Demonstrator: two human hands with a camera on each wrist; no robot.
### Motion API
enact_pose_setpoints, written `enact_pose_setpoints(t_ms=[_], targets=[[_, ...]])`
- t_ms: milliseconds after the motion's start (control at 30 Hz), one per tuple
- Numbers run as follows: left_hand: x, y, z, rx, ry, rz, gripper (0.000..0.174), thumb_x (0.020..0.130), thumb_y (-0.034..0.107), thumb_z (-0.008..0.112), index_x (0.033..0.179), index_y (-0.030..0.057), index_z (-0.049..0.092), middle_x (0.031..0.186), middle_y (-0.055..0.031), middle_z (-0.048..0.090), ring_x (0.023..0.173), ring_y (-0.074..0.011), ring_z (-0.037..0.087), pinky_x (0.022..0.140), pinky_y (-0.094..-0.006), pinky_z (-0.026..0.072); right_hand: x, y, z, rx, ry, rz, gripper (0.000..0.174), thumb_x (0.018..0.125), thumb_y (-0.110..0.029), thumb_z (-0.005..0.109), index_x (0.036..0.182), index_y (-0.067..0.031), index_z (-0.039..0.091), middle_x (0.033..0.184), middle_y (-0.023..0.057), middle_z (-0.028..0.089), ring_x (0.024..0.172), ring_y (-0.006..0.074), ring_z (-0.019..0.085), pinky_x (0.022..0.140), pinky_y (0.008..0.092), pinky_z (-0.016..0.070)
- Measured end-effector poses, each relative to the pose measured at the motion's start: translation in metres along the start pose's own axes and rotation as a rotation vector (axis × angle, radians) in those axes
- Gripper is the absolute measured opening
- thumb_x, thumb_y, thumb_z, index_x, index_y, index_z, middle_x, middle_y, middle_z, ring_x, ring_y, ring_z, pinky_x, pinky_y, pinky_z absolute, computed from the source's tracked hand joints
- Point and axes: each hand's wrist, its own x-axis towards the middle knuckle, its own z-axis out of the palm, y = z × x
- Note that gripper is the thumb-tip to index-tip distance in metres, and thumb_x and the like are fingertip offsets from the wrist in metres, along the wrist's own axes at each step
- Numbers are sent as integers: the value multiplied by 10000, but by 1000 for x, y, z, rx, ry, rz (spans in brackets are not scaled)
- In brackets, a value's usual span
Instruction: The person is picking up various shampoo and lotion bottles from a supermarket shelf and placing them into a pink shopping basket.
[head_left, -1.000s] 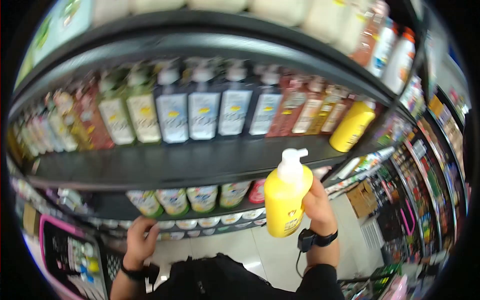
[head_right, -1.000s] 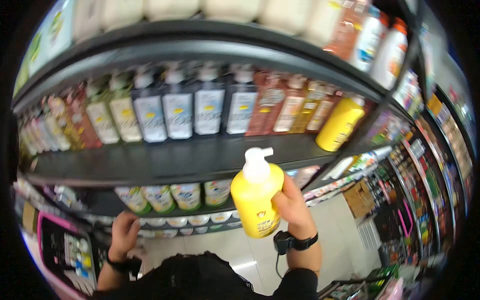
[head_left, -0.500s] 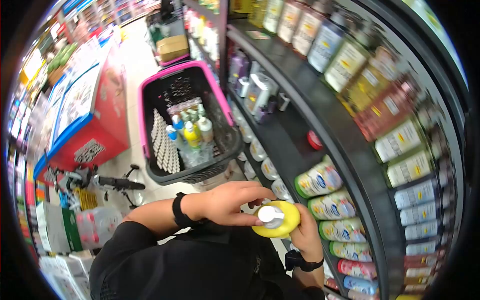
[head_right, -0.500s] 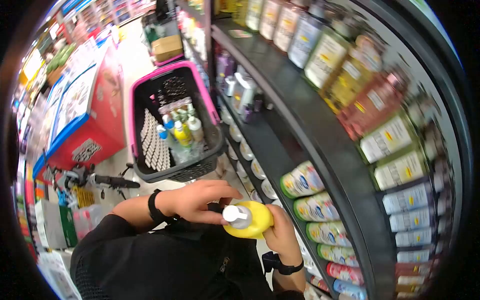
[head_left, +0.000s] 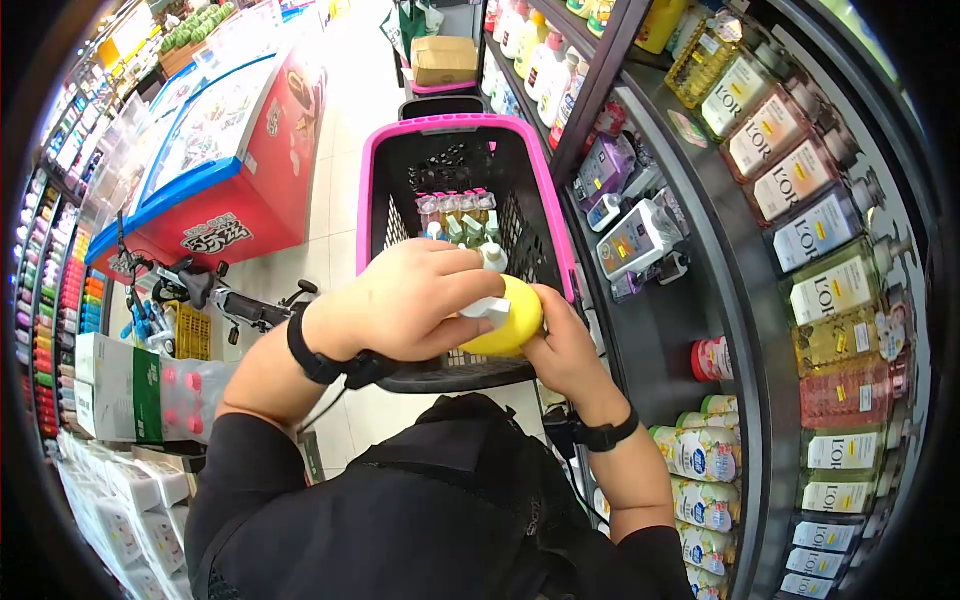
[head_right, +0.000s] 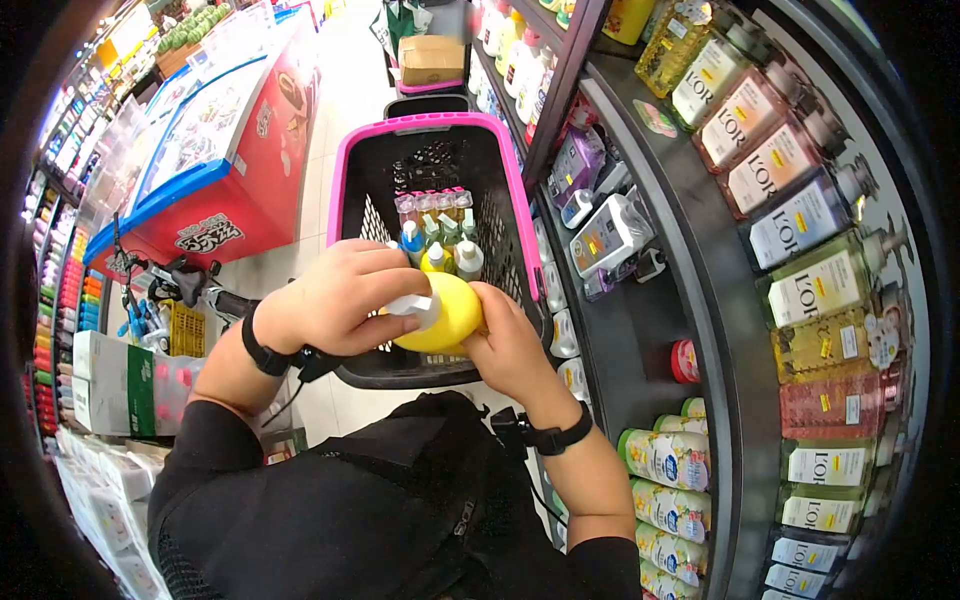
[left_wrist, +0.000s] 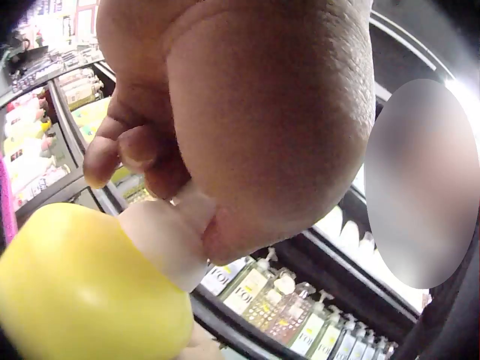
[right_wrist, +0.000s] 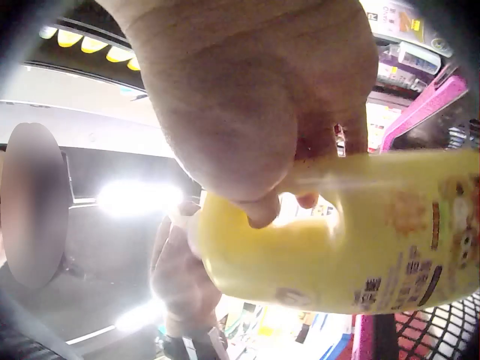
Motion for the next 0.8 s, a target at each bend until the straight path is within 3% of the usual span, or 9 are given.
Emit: enact_pose_setpoints(t_ms=[200, 333, 467, 567, 600, 633, 700, 767, 800], targets=[[-2, -84, 68, 52, -312, 34, 267, 798, 239, 726, 959, 54, 622, 813, -94, 615, 750, -303, 619, 672, -405, 501, -45, 59, -2, 190, 162, 333, 468, 872, -46, 677, 1309, 0, 514, 1251, 173, 599, 1132, 253, 611, 979, 363, 482], [-23, -139, 113, 51, -518, -45, 266, 807, 250, 712, 973, 61, 626, 859, -103, 640, 827, -321, 644, 741, -425, 515, -161, 89, -6, 338, 428, 632, 433, 919, -18, 618, 1331, -8, 485, 1209, 132, 603, 1111, 193, 602, 945, 329, 493], [-32, -176, 145, 89, -703, -189, 257, 815, 262, 694, 961, 63, 621, 885, -123, 648, 860, -338, 649, 777, -444, 515, -306, 128, 19, -6, 585, 1011, 328, 920, -109, 632, 1217, 1, 546, 974, 92, 652, 893, 137, 627, 778, 284, 499], [-32, -190, 163, 165, -816, -182, 261, 829, 268, 676, 988, 71, 612, 894, -116, 654, 888, -337, 657, 786, -444, 518, -419, 139, 67, -417, 384, 1273, 353, 855, -219, 639, 1085, 47, 610, 948, 171, 667, 869, 268, 658, 776, 384, 517], [-32, -195, 171, 199, -870, -162, 259, 834, 266, 668, 997, 74, 608, 897, -114, 656, 894, -337, 660, 786, -444, 520, -523, 182, 110, -526, 302, 1139, 304, 831, -237, 655, 1009, 6, 612, 903, 209, 667, 834, 377, 634, 800, 439, 511], [-29, -201, 179, 233, -948, -149, 253, 838, 248, 658, 1025, 85, 609, 904, -112, 658, 888, -339, 665, 782, -446, 523, -516, 151, 125, -185, 441, 1565, 282, 819, -218, 656, 980, 8, 608, 811, 192, 665, 758, 353, 649, 748, 432, 525], [-24, -209, 188, 255, -1023, -93, 244, 842, 206, 634, 1062, 100, 617, 925, -126, 678, 886, -349, 674, 757, -458, 530, -675, 181, 215, 757, 591, 1605, 225, 872, -228, 647, 824, -8, 648, 635, 163, 628, 569, 255, 613, 582, 409, 505], [-18, -217, 198, 281, -1102, -58, 306, 833, 167, 622, 1134, 116, 611, 954, -133, 690, 915, -356, 679, 763, -455, 537, -720, 159, 263, -39, 37, 1556, 342, 920, -266, 589, 663, -44, 625, 596, 162, 576, 539, 249, 580, 503, 426, 443], [-14, -219, 201, 287, -1140, -59, 360, 822, 143, 619, 1181, 126, 604, 972, -134, 694, 938, -360, 681, 775, -449, 541, -718, 160, 268, -124, -10, 1463, 338, 917, -261, 591, 663, -42, 626, 589, 156, 570, 542, 244, 582, 503, 423, 439]])
